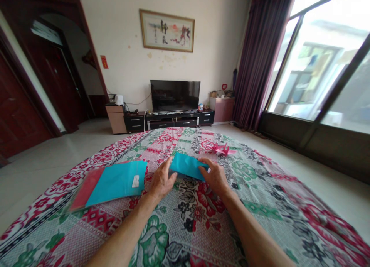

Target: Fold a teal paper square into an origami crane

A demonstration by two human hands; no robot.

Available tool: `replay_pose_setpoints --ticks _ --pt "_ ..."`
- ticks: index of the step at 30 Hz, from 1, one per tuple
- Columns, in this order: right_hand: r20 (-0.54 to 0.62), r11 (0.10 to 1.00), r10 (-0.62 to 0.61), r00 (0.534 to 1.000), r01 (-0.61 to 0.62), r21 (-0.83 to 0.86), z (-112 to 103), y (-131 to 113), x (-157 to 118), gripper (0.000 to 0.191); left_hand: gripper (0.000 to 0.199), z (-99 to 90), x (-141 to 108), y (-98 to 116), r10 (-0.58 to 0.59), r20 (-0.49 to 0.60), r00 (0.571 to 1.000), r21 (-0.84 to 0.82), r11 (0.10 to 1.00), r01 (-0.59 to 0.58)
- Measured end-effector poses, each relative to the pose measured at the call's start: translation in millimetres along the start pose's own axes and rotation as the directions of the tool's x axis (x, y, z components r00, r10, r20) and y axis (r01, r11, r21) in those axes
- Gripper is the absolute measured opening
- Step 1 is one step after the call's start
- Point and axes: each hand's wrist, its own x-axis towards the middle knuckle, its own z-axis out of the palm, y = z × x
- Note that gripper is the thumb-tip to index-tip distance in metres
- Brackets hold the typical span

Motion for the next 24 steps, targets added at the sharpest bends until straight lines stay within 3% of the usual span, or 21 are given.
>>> replay_pose_setpoints --ticks 4,11,13,18,24 --pt "-0.026 1.0 -0.003 1.0 0.003 -0.016 2 0 1 0.023 0.059 -0.9 1 2 -0.016 -0.013 1.0 0.006 1.0 0.017" --pt "-0.19 0.97 -0.234 0.954 0.215 -0.117 -5 -12 2 0.008 0.061 -11.9 3 14 0.106 -0.136 0.985 0.14 0.986 -0.087" --pt "-0.135 0.954 -0.283 0.949 0.265 -0.14 -7 -19 0 0.006 0.059 -14.7 3 19 0.149 -0.099 0.984 0.19 0.973 -0.128" --pt "0.064 0.932 -0.346 0.936 0.351 -0.093 -3 -29 -7 0.004 0.051 -9.4 1 20 0.161 0.119 0.98 0.153 0.972 -0.178" --pt "0.163 0.923 -0.383 0.909 0.384 0.03 -4 -32 -9 0.007 0.04 -1.3 0 9 0.218 0.22 0.951 0.053 0.971 -0.235"
